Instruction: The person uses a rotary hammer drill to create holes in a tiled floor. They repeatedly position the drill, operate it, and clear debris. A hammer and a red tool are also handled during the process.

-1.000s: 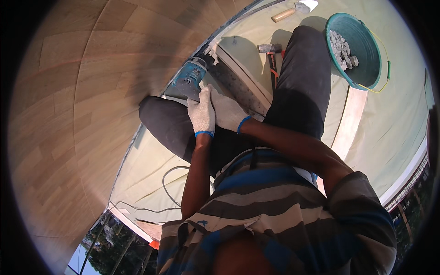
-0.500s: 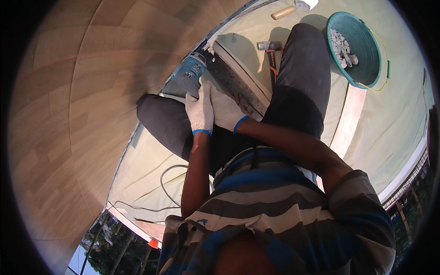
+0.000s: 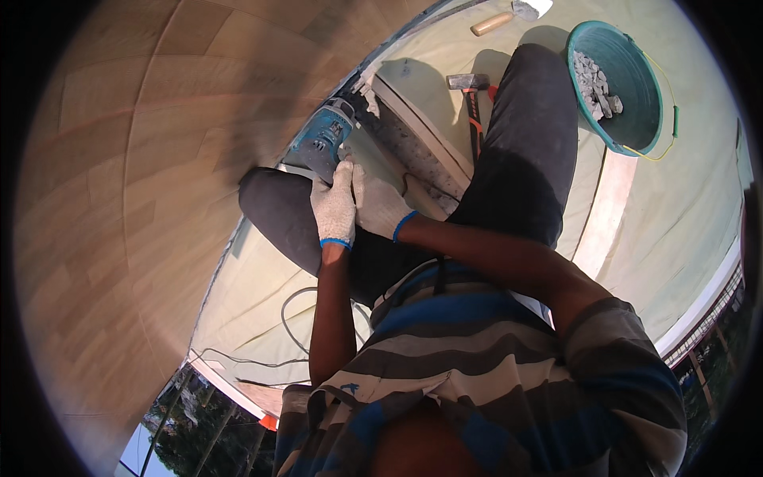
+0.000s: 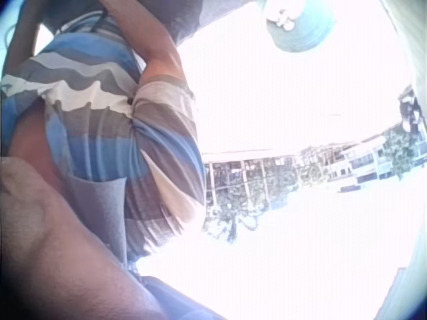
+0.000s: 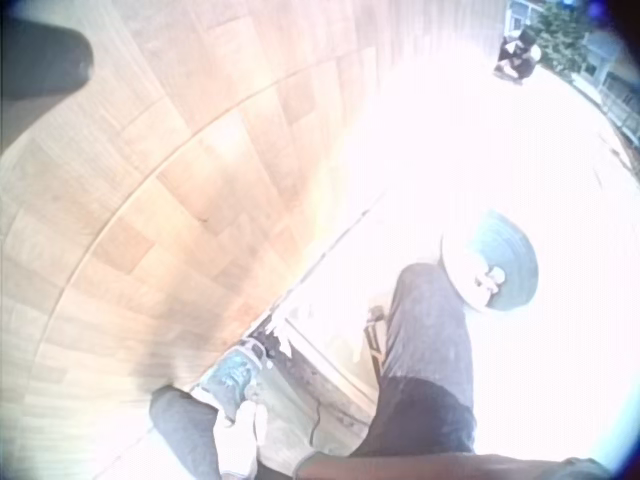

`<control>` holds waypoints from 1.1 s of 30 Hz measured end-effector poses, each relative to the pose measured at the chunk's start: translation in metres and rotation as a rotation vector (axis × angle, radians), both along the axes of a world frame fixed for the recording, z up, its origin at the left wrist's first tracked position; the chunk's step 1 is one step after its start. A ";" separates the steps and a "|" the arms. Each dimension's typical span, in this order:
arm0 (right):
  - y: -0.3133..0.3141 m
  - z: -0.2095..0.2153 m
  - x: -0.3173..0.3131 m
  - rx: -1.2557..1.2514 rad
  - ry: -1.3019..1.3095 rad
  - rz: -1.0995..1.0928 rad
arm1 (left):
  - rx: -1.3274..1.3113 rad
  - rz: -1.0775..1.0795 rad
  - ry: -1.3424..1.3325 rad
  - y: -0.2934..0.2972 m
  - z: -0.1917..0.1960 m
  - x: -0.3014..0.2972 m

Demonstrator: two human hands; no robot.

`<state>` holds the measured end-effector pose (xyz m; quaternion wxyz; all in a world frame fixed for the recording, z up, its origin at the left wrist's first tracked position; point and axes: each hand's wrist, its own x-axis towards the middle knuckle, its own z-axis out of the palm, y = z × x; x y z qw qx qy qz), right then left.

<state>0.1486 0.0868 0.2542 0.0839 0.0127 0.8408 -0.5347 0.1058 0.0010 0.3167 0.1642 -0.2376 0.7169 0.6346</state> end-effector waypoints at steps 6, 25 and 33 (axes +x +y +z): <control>0.020 0.021 -0.014 -0.011 -0.018 0.017 | -0.035 -0.056 -0.011 0.007 0.004 -0.011; 0.086 -0.017 -0.035 -0.028 -0.172 -0.615 | -0.129 -0.019 0.077 -0.010 -0.011 -0.002; 0.140 -0.147 -0.042 0.372 -0.595 -0.976 | -0.035 -0.124 0.032 -0.017 -0.019 -0.008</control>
